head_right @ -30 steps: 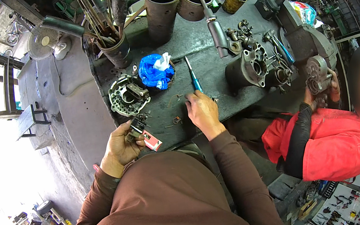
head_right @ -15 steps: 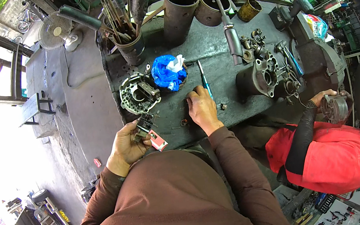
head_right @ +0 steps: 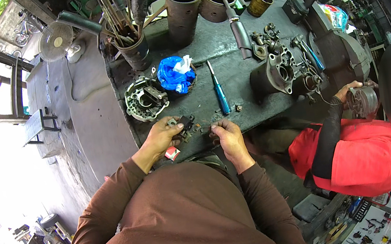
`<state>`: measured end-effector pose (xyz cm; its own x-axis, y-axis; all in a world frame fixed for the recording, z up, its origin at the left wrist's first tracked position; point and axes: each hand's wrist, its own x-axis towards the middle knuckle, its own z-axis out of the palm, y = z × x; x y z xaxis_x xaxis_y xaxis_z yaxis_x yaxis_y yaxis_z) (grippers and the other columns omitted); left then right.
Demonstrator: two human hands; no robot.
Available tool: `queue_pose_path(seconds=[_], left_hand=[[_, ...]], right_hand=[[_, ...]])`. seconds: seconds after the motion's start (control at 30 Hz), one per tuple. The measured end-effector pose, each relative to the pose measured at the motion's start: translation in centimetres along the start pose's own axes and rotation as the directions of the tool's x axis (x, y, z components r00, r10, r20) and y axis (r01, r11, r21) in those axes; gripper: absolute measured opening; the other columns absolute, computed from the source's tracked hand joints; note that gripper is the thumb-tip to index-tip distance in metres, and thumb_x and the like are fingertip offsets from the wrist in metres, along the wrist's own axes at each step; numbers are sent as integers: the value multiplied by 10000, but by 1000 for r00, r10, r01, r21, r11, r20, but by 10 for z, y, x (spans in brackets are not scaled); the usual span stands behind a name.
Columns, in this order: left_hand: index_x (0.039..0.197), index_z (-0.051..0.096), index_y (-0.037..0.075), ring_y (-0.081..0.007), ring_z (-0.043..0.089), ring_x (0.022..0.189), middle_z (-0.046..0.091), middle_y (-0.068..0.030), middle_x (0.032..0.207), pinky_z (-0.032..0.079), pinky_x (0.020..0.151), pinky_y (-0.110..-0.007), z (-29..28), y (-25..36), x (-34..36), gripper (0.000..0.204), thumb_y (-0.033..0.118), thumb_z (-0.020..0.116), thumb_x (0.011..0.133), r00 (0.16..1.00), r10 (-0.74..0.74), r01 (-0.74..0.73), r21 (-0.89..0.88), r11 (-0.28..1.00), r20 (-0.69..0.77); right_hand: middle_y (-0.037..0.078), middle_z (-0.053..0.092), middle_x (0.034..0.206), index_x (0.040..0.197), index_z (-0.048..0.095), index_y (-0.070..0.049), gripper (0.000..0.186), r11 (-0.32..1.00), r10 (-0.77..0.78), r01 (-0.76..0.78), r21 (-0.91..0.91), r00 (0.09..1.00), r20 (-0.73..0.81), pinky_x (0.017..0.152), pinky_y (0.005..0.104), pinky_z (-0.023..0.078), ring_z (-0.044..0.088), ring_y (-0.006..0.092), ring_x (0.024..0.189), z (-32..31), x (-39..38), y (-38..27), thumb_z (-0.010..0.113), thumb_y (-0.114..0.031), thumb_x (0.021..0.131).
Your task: The person manipulates small mechanical components on a workbench, using a screwdriver and a blowtorch to adjust and heat parts. They repeatedly handle the components, turning them over and applying heat while another person works nearby.
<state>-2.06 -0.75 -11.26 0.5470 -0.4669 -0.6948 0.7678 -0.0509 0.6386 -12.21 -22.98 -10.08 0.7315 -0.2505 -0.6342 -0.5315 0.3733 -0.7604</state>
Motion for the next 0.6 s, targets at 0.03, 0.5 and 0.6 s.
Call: queue_pose_path(seconds=[0.03,0.5,0.6], left_hand=[[1408,553,58,-159,661,956,676,-53,1037,582,787,-374,4,1,7,414,148,699,1031,999,0,5,129,992,-46],[1453,501,-30,-317,753,1016,743,-269,1108,578,893,-421,9,19,-5,643,289,737,946,919,391,-161,848,504,-58],[1308,648,-51,-331,746,1056,743,-276,1126,560,926,-423,6,31,-41,545,338,753,939,948,305,-262,764,590,90]], right_hand=[[32,697,977,1005,667,-56,70,1000,-21,21,3,999,-26,685,294,507,654,132,829,-1,-3,3,633,-116,1012],[59,652,791,924,648,-26,159,978,12,-24,208,998,59,556,284,457,568,124,617,15,-22,-12,650,-148,1027],[39,629,768,928,645,-41,157,959,64,-96,267,990,124,576,287,458,539,123,599,28,-23,-23,664,-158,1031]])
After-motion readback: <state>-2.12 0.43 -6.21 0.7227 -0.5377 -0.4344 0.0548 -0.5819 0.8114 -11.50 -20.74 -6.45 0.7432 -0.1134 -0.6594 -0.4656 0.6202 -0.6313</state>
